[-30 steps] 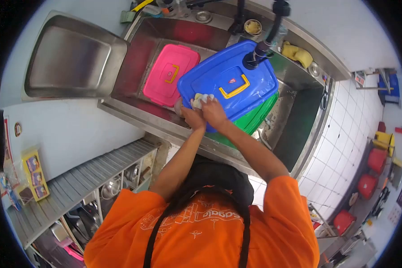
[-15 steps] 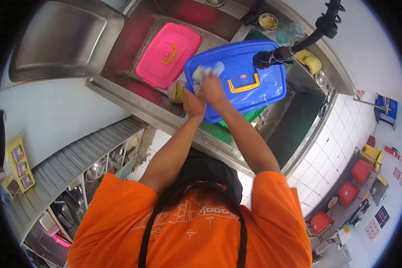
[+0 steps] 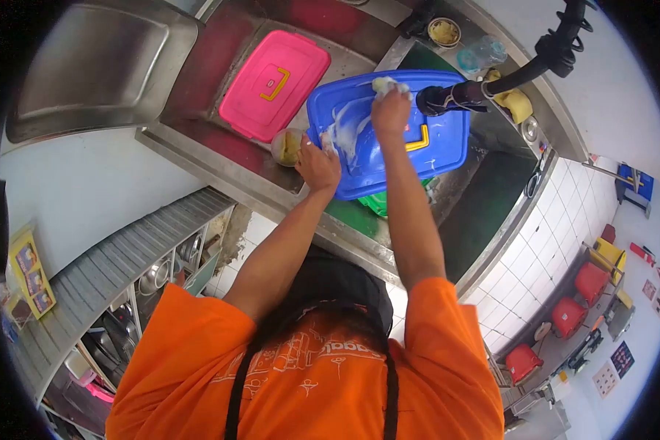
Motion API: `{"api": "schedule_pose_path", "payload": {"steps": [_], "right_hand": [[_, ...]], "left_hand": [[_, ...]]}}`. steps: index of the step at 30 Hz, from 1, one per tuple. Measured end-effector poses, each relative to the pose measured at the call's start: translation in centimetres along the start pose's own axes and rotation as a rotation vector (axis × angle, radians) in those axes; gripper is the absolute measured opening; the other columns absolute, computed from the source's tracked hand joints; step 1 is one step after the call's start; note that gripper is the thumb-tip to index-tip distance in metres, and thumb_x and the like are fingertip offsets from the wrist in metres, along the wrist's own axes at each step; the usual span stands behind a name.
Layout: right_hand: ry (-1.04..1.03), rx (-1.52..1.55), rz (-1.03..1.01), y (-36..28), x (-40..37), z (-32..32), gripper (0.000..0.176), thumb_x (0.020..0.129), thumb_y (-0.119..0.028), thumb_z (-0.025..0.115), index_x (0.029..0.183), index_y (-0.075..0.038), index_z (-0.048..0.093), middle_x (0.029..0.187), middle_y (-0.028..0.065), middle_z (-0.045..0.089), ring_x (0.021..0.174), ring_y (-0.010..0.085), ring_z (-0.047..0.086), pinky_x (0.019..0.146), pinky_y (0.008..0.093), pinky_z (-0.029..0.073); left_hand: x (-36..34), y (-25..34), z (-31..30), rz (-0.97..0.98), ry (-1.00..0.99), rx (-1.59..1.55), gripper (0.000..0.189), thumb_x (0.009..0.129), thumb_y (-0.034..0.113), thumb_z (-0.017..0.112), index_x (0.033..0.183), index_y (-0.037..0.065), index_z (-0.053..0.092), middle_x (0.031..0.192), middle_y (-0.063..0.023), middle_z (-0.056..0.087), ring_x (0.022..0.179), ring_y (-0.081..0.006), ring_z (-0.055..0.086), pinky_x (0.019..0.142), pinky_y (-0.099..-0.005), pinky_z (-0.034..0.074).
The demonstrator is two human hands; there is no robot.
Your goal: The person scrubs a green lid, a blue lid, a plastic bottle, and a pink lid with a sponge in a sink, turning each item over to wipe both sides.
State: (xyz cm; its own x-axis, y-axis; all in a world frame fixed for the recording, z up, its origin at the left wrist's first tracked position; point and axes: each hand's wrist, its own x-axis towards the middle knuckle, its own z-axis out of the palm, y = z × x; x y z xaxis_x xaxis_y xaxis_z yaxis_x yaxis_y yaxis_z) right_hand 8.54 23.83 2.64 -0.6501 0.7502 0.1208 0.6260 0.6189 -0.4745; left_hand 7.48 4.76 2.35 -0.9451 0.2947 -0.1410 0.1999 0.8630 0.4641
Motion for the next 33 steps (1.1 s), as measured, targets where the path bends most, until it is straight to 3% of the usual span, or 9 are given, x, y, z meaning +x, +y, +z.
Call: {"api": "schedule_pose_path", "payload": {"steps": [2,4,7,9,12,19,25,28,33], "right_hand": [[-0.024,-0.367,-0.093,-0.9,-1.8,2.9,0.026,0.078,-0.015,0.059,0.099,-0.001,0.066,0.095,0.021,0.064,0.091,0.0352,0.063,0.081,0.0442,0.05],[-0.108,-0.334,-0.372,-4.9,-3.9,3.9,0.024,0.078,-0.018,0.06,0.097,-0.004,0.067,0.095,0.0191,0.065,0.088,0.0347,0.063,0.078,0.0454,0.049],[-0.081,-0.135,-0.374,-7.6,-5.0,2.7,0.025,0.077,-0.02,0.061,0.098,-0.008,0.068,0.097,0.017,0.065,0.089,0.0342,0.062,0.076,0.0481,0.048],[-0.182,-0.246,-0.2,-6.7,-3.2,0.2,0.024,0.078,-0.019,0.06,0.098,-0.008,0.068,0.097,0.0149,0.064,0.091,0.0341,0.061,0.075,0.048,0.047],[0.108,-0.317,-0.056,-1.9,-0.8,-0.6,0.025,0.076,-0.02,0.062,0.097,-0.008,0.066,0.093,0.0126,0.063,0.088,0.0335,0.061,0.074,0.0464,0.046],[0.308,-0.233,0.151,0.4,-0.4,0.0,0.027,0.076,-0.02,0.063,0.096,-0.003,0.069,0.098,0.0158,0.066,0.093,0.0338,0.06,0.076,0.0461,0.047],[-0.057,-0.241,-0.396,-5.7,-4.2,1.6,0.025,0.077,-0.019,0.062,0.098,-0.007,0.069,0.105,0.0173,0.064,0.103,0.0359,0.059,0.086,0.0471,0.046],[-0.336,-0.093,-0.392,-7.6,-4.2,-0.2,0.03,0.078,-0.014,0.062,0.107,-0.005,0.067,0.11,0.021,0.062,0.108,0.0392,0.056,0.087,0.0508,0.044],[-0.275,-0.082,-0.516,-4.3,-9.1,-0.3,0.03,0.076,-0.009,0.062,0.106,-0.003,0.067,0.109,0.0225,0.061,0.107,0.0398,0.057,0.09,0.0512,0.044]], "left_hand": [[-0.1,0.4,0.3,-0.009,0.014,0.001,0.057,0.093,0.03,0.057,0.135,-0.004,0.041,0.128,-0.0217,0.054,0.118,-0.0384,0.051,0.094,-0.0551,0.04],[0.3,0.4,0.0,-0.071,-0.072,-0.024,0.059,0.092,0.031,0.057,0.136,-0.004,0.04,0.135,-0.0189,0.05,0.12,-0.0349,0.05,0.096,-0.0543,0.038],[0.1,0.0,-0.1,-0.035,-0.077,-0.018,0.058,0.094,0.031,0.055,0.137,-0.004,0.039,0.133,-0.0193,0.051,0.122,-0.0345,0.05,0.097,-0.0549,0.037],[0.3,0.0,0.1,-0.035,-0.098,0.0,0.058,0.095,0.033,0.054,0.137,-0.004,0.039,0.133,-0.0194,0.052,0.122,-0.0348,0.05,0.098,-0.0552,0.037],[1.0,0.7,-0.5,-0.062,-0.11,-0.019,0.058,0.096,0.033,0.053,0.138,-0.004,0.037,0.131,-0.02,0.053,0.121,-0.0354,0.051,0.098,-0.056,0.036],[0.7,0.8,-0.2,-0.001,-0.059,-0.036,0.056,0.097,0.033,0.052,0.137,-0.004,0.038,0.128,-0.0226,0.055,0.118,-0.0357,0.053,0.099,-0.0555,0.036],[0.8,0.9,-0.2,0.016,-0.046,-0.046,0.055,0.097,0.032,0.052,0.136,-0.005,0.04,0.124,-0.0224,0.057,0.118,-0.0364,0.053,0.099,-0.055,0.035],[0.9,0.0,0.6,0.025,0.027,-0.076,0.055,0.094,0.03,0.055,0.136,-0.003,0.041,0.123,-0.0228,0.058,0.117,-0.0368,0.053,0.099,-0.0541,0.035],[1.1,-0.3,-0.1,-0.096,-0.056,-0.236,0.051,0.09,0.028,0.056,0.134,0.006,0.043,0.118,-0.0249,0.06,0.109,-0.0437,0.055,0.091,-0.0542,0.042]]}}
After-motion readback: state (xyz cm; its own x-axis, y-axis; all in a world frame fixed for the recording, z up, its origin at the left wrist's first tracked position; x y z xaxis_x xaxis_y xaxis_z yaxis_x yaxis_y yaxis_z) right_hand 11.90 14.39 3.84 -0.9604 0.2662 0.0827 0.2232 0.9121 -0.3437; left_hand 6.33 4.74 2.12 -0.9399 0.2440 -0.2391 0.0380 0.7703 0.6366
